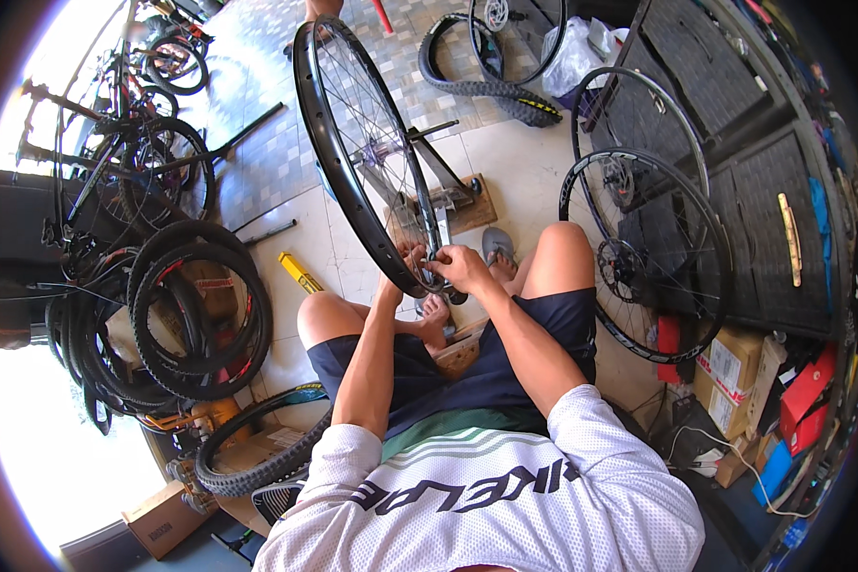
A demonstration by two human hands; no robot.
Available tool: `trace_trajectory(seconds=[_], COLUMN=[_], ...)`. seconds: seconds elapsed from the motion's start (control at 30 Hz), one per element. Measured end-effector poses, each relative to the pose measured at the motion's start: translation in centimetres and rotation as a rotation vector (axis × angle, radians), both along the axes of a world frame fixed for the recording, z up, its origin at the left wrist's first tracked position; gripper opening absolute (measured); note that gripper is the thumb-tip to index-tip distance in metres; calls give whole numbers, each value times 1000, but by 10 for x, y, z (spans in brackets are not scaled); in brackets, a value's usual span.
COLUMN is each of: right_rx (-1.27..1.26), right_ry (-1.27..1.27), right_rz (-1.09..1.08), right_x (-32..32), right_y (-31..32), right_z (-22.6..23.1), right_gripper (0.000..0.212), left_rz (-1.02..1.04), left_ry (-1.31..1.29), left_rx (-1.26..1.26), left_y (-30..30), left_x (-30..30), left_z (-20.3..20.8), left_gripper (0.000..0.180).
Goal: The person sits on the floor in a workshop and uses a spoke wrench to adjust the tension of the spokes on a bicycle wheel mounted on a stand. They rotate the wheel and continue tightening the spokes around the rim.
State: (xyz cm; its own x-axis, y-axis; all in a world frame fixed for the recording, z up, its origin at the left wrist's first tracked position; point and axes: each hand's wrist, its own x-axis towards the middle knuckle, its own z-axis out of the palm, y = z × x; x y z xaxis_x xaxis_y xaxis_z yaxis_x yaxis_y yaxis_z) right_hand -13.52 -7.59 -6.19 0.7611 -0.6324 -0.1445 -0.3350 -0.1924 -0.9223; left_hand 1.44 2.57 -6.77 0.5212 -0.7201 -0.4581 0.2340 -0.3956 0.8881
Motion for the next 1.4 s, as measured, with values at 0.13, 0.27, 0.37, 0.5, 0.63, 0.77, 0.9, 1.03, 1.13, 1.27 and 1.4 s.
trace_trajectory(seconds=[0.13,0.27,0.37,0.5,0.63,0.77,0.9,1.03,1.13,1.27,1.4], right_rx=[-46,-32,-124,-210,-22,157,118,-274,-323,-233,161], right_ry=[-3,48,-18,8,-12,-73,-62,28,56,16,1], right_rz=[12,20,-51,-98,-63,-31,-62,-82,-140,-53,80], right_x=[-2,-3,2,12,5,4,12,8,-2,5,8], right_y=[1,4,10,15,15,7,20,17,9,13,8], right_z=[3,8,0,-6,-3,-12,9,14,0,4,-2], right_gripper=[36,51,64,65,64,66,58,43,35,32,32], left_rz=[-172,-186,-394,-295,-123,-240,-404,-323,-274,-109,117], left_ry=[80,-90,-480,-831,-625,-265,-732,-824,-825,-573,-223], left_rx=[183,323,317,452,505,223,88,135,363,167,127], left_y=[3,-3,-11,-19,-18,2,24,13,-30,-11,5], left_x=[6,4,3,-9,-13,17,41,22,-13,-2,12], left_z=[11,14,12,10,18,-3,-33,-25,20,13,-10], left_gripper=[38,40,40,49,59,62,49,42,54,61,55])
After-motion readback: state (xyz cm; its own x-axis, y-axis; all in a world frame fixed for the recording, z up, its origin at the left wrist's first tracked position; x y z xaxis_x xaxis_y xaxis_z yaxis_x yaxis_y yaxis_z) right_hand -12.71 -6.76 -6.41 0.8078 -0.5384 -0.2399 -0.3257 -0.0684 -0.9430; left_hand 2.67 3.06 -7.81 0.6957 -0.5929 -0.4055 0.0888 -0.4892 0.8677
